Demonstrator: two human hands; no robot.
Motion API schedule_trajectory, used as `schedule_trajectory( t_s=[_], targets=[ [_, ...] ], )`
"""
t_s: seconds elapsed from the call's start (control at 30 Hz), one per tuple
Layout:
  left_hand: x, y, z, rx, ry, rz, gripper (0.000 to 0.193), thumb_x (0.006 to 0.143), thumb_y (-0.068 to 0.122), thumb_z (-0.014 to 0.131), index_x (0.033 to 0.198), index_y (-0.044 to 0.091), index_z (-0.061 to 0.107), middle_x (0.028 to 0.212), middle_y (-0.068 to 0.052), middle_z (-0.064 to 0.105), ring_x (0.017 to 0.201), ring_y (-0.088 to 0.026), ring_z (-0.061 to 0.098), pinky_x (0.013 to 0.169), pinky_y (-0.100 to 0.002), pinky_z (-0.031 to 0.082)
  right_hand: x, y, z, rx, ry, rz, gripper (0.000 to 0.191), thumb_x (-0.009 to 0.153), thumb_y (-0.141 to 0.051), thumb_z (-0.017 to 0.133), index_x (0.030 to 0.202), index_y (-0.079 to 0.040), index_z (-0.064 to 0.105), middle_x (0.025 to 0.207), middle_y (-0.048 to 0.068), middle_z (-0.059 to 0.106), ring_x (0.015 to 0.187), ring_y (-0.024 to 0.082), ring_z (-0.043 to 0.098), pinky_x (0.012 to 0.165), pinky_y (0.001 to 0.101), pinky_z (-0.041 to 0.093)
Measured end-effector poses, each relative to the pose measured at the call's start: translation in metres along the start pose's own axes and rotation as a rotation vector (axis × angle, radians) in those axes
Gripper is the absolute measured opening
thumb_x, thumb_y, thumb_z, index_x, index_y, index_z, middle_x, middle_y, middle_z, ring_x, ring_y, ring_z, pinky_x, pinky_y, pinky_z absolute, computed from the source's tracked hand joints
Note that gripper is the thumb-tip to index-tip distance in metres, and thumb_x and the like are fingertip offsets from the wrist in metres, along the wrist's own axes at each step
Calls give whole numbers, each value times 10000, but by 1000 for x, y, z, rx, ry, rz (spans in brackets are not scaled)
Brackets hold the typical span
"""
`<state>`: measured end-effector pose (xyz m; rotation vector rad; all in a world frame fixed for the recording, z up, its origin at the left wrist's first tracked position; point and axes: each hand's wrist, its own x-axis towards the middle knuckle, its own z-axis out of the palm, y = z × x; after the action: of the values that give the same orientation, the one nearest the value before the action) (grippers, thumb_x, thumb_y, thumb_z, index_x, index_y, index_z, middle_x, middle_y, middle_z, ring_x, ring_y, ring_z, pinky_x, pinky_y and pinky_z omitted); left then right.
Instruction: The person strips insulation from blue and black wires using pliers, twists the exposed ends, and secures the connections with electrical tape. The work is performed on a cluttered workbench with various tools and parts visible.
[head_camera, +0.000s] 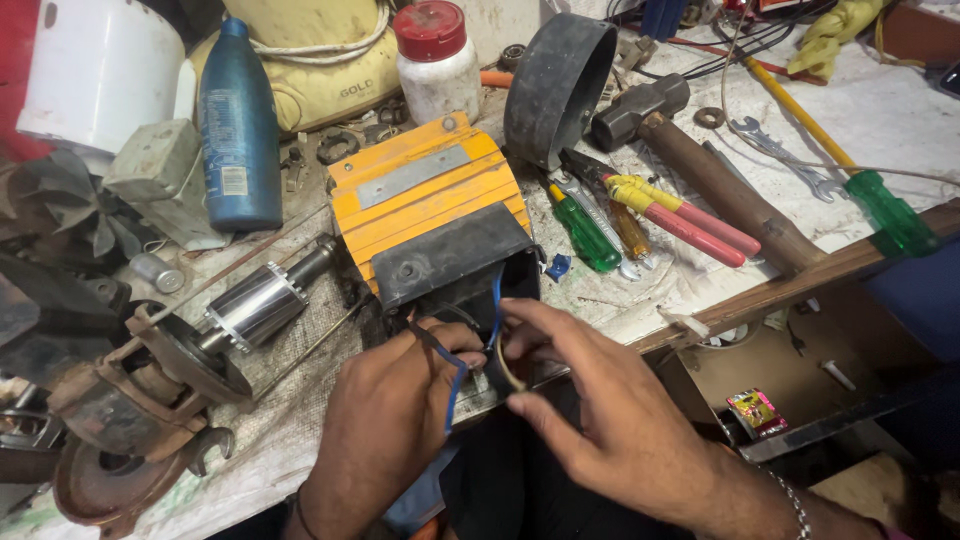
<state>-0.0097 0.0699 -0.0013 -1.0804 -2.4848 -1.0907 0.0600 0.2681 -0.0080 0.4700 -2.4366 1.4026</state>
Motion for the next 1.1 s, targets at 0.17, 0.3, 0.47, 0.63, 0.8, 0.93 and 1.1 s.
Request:
schedule_trajectory(
  t_s=[0.17,0.3,0.47,0.63,0.8,0.93,1.1],
  targets=[
    [-3,1,3,25,33,113,161,874,42,716,1022,88,674,918,-82,741,790,-294,744,668,-386,581,0,7,3,-211,85,-19,680,806,-67,789,1425,-48,508,1028,117,632,900,210,714,761,323,594],
    [-3,3,5,91,32,190,274,821,6,694,1088,60,667,954,-93,717,819,-296,730,682,-391,581,-3,10,8,-349,218,-148,671,812,-58,792,1417,-52,504,1063,142,578,878,243,663,706,332,568],
    [-6,9,5,119,11,192,212,850,70,737,1056,74,685,966,-57,722,797,-254,732,665,-366,582,-5,11,8,-482,196,-160,571,752,-46,841,1290,-98,656,1076,163,554,822,237,651,668,346,568],
    [-8,11,2,158,33,215,185,874,119,777,1038,81,700,957,-44,721,786,-244,728,648,-353,570,-5,5,13,-605,403,-316,482,696,-83,827,1143,-77,646,1264,239,475,1049,348,579,803,374,542],
    [-12,10,-1,191,102,313,280,805,8,708,1073,89,700,1010,-36,714,822,-221,727,692,-341,582,-7,-4,10,-613,340,-215,344,732,-166,863,1012,-103,674,1100,59,636,1025,272,576,849,416,456],
    [-14,10,2,187,84,326,293,780,32,715,1064,103,710,1000,-29,703,808,-220,718,673,-348,571,-11,-10,1,-695,313,-340,323,808,-280,768,1060,-101,677,1019,-13,700,1084,270,579,905,460,348],
    [-14,13,7,247,81,352,242,818,74,733,1056,113,711,1017,-16,711,776,-202,708,642,-344,556,-9,2,-1,-348,173,-74,190,923,-160,687,1068,-59,758,956,13,734,986,213,626,873,378,418]
  ],
)
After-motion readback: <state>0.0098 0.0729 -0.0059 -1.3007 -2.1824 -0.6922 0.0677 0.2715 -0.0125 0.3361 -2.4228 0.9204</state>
